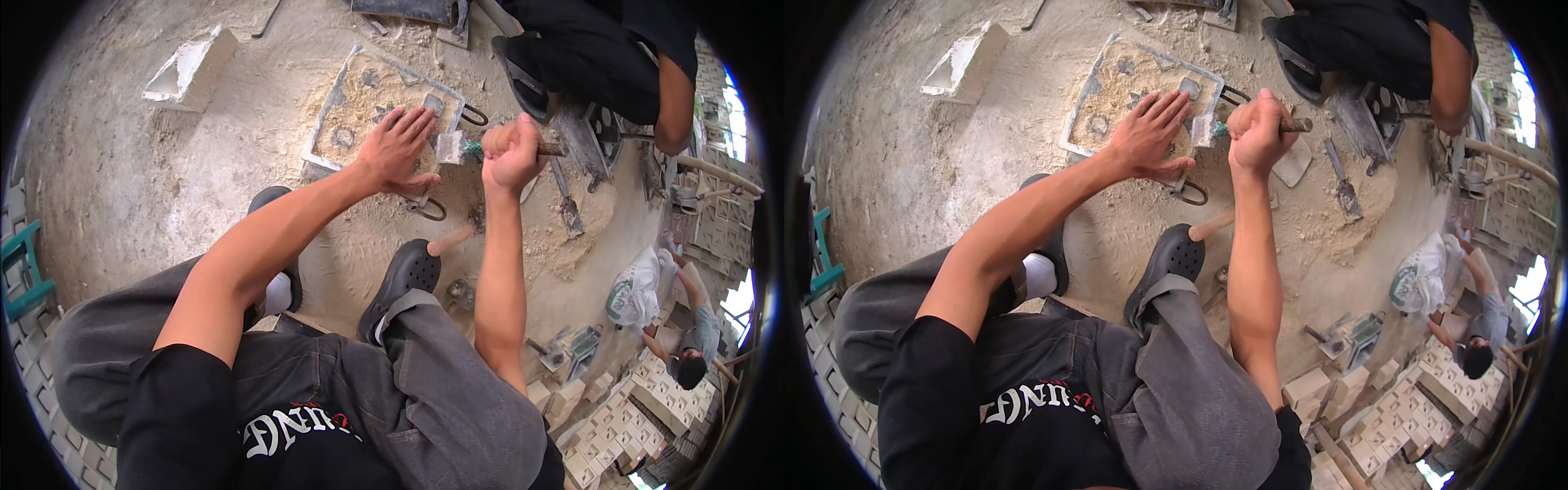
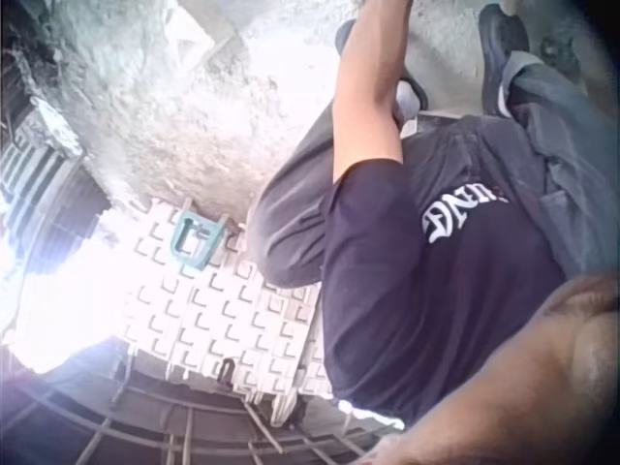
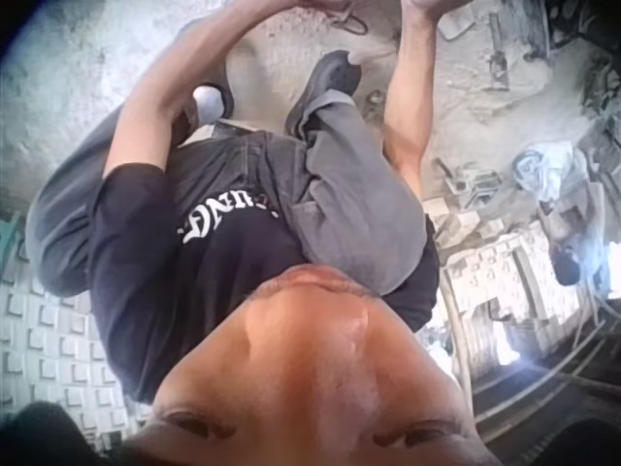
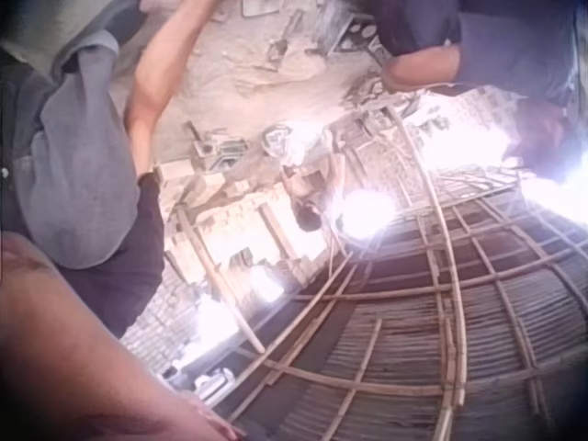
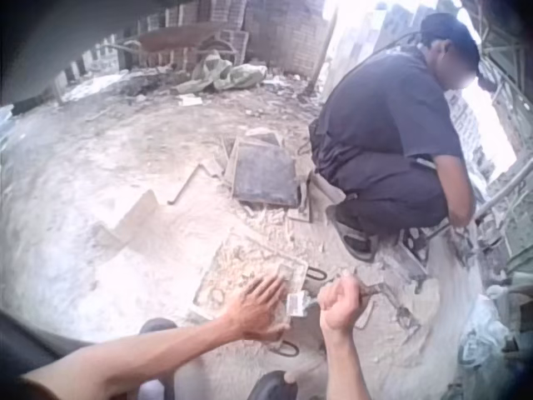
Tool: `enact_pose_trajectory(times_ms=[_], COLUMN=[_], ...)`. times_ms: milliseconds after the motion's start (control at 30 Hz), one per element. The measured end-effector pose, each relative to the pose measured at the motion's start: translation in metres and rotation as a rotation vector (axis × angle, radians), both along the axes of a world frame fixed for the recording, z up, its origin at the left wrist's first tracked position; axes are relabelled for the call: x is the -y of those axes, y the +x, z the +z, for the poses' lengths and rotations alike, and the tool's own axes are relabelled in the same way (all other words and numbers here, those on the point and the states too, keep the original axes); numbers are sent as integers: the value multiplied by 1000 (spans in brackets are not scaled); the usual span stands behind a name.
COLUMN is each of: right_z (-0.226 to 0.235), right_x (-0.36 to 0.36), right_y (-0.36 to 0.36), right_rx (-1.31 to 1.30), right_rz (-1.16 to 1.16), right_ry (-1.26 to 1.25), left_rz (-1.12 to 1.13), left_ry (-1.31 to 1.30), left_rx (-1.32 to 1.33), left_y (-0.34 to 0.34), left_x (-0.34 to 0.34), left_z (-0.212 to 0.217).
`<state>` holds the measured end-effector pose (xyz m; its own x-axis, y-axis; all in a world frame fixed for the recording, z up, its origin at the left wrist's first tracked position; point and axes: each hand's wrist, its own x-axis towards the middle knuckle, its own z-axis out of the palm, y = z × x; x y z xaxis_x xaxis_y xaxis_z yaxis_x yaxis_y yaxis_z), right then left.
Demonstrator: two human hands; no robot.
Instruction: The person uses a trowel to shape and smooth wet material inside a square metal mold to create a patterned tile.
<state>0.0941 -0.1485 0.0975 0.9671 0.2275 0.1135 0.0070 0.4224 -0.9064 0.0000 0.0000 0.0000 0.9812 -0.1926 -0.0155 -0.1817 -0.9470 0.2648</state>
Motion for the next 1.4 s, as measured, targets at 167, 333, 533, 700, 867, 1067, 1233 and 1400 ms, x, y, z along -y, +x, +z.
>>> enact_pose_trajectory(times_ms=[167,333,533,700,867,1067,1233,1400], right_z=[15,-2,20,13,3,1,29,51], right_x=[-6,-36,-60,-64,-60,-59,-47,-31], right_y=[9,12,5,6,11,6,7,3], right_rx=[22,34,162,160,123,218,137,145], right_rz=[-50,-85,-83,25,178,131,-50,-78], right_ry=[-16,-85,-154,-224,-252,-236,-107,-88], left_rz=[215,265,232,384,341,374,228,205], left_ry=[1,18,-65,-43,-72,-80,-21,-39], left_rx=[134,95,112,112,110,147,87,84], left_y=[-5,-13,-26,-35,-32,-25,-17,-7], left_x=[-9,-7,0,10,13,0,11,19], left_z=[3,6,5,6,7,6,10,9])
